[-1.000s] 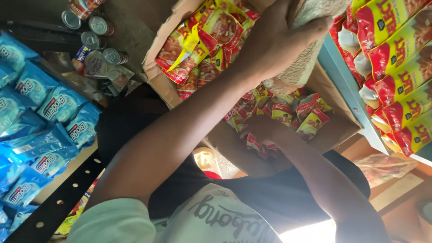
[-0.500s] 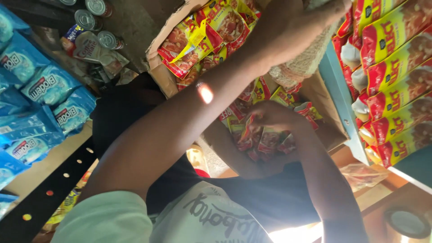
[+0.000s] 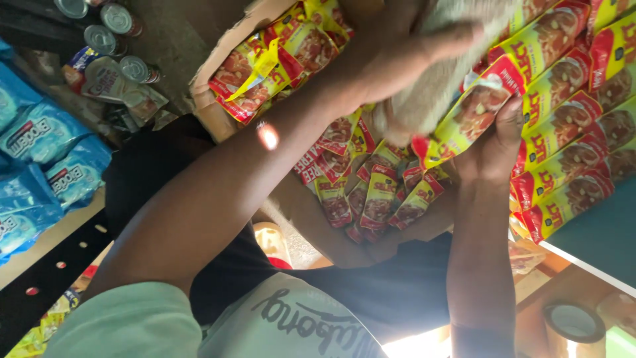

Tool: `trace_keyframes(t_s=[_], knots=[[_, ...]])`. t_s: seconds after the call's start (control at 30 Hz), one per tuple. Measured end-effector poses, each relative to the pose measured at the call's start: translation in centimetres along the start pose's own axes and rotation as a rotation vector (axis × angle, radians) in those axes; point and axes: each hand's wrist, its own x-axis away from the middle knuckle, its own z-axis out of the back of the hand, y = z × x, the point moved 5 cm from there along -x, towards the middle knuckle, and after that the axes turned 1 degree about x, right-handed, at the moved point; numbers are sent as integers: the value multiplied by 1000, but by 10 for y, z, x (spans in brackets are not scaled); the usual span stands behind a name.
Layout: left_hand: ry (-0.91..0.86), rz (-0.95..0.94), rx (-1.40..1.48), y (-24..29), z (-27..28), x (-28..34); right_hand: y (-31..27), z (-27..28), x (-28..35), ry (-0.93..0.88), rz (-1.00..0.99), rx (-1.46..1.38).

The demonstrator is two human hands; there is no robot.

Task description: Wiping down individual sauce packets with a cloth and organizing them onto a grocery store shelf.

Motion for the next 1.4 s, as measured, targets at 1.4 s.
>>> trace_keyframes(t_s=[1.4], knots=[[-198,297,-357,-16,-22,21,15,-9,9,142,-87,-151]])
